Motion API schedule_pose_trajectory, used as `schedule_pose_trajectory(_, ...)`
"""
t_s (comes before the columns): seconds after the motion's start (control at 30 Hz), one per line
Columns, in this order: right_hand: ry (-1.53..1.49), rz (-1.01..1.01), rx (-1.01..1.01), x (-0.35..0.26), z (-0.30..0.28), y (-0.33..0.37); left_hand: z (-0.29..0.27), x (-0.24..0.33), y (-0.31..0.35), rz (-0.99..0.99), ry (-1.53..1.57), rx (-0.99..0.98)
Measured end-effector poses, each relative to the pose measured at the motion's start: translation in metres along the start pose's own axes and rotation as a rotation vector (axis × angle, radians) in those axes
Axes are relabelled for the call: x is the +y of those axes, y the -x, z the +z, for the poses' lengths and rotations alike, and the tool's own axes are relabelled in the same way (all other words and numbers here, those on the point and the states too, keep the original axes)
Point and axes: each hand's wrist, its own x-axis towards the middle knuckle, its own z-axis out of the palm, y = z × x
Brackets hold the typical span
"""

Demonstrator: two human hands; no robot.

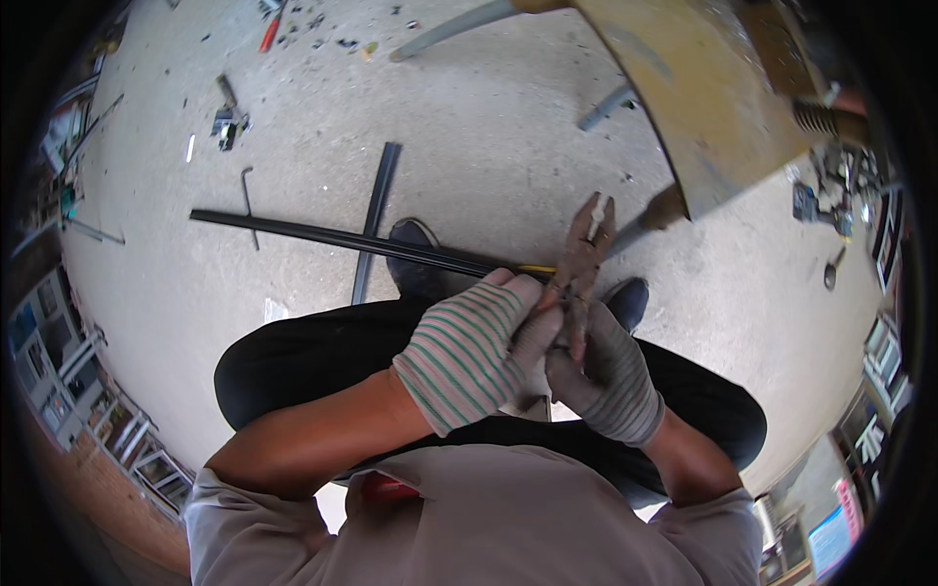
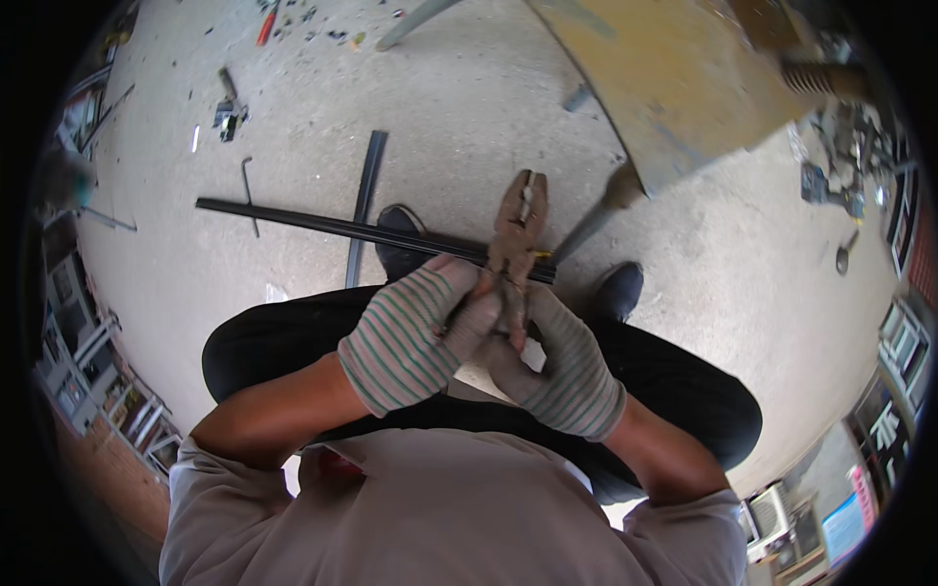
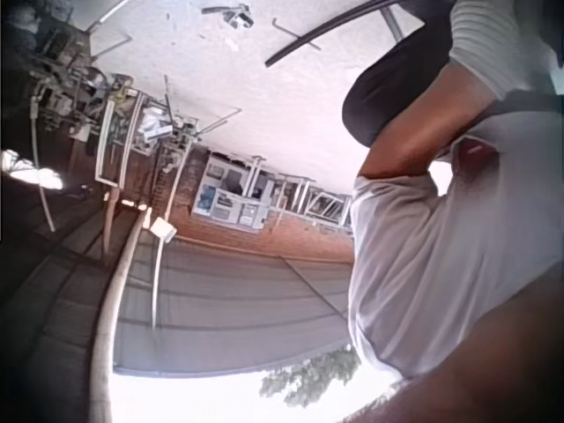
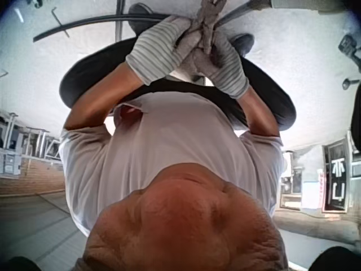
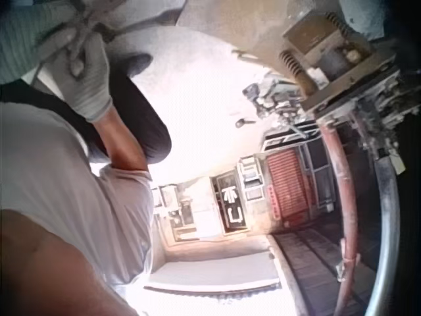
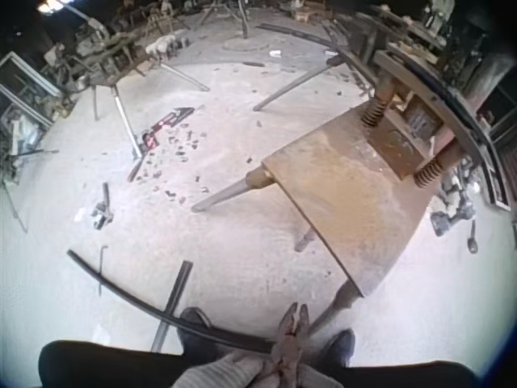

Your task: The person retrieves a bottle of oil from a machine, applies it to the pivot of a pair of pliers, and then uses a metal rod to scrape and clean the pliers' jaws while seated on the floor.

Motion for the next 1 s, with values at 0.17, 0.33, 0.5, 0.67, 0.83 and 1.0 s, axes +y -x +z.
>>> schedule_pose_trajectory(0.17,0.199,-0.104,-0.031,0.016,-0.004,-0.037,-0.024,-0.001,-0.018,-0.241,-0.007,-0.075)
schedule_pose_trajectory(0.33,0.452,0.066,-0.127,0.006,-0.004,-0.047,-0.033,0.009,-0.004,-0.360,0.015,-0.047)
schedule_pose_trajectory(0.5,-0.249,0.299,0.043,-0.033,0.018,-0.033,-0.039,0.030,0.005,-0.370,0.097,0.119)
schedule_pose_trajectory(0.67,-0.174,0.319,0.032,-0.097,0.036,-0.005,-0.054,0.039,0.029,-0.362,0.399,0.054)
schedule_pose_trajectory(0.83,0.111,0.508,-0.098,-0.173,0.087,0.012,-0.073,0.066,0.092,-0.329,0.565,0.179)
schedule_pose_trajectory(1.0,0.189,0.601,-0.247,-0.233,0.167,0.009,-0.127,0.085,0.153,-0.294,0.716,0.415)
